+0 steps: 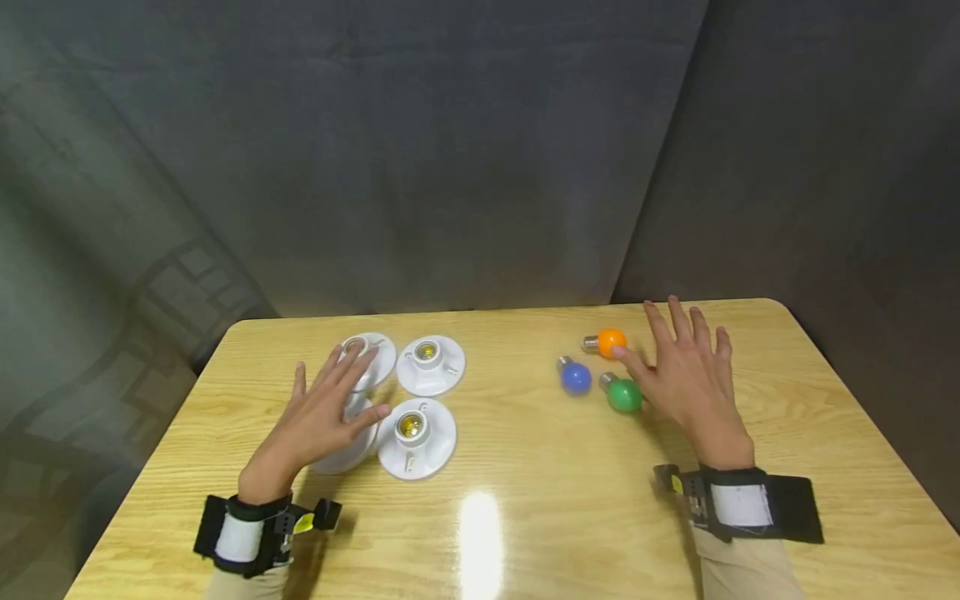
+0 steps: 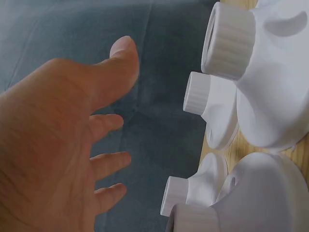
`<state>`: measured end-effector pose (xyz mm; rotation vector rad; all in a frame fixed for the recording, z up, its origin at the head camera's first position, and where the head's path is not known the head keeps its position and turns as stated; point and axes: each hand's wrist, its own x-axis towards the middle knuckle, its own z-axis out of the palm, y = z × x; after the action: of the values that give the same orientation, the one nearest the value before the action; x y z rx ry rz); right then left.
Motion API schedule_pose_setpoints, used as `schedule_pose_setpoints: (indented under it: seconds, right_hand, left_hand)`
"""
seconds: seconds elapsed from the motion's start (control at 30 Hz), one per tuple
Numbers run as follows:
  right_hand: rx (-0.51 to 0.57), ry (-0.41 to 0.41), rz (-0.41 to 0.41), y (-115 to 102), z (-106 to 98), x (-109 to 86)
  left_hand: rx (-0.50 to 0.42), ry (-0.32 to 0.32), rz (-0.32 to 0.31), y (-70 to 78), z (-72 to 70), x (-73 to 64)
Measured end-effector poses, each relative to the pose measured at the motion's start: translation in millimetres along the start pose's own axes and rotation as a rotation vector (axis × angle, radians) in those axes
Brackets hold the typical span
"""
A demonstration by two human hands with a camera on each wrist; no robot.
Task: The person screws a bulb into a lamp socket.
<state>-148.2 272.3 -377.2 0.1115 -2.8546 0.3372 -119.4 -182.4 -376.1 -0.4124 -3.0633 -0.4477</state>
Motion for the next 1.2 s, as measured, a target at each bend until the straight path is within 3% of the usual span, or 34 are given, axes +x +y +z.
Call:
schedule_pose_setpoints:
  seconds: [0.63,1.2]
  right_hand:
    - [0.016,-0.071,0.034,0.6,0.7,-0.8]
    - [-0.002,-0.077,0.042,6.8,-0.8,-4.2]
  left_hand:
    - [-0.069,-0.046,0.068,10.7,2.5,-2.4]
    - [-0.073,-0.097,0.107,19.7,9.8,4.3]
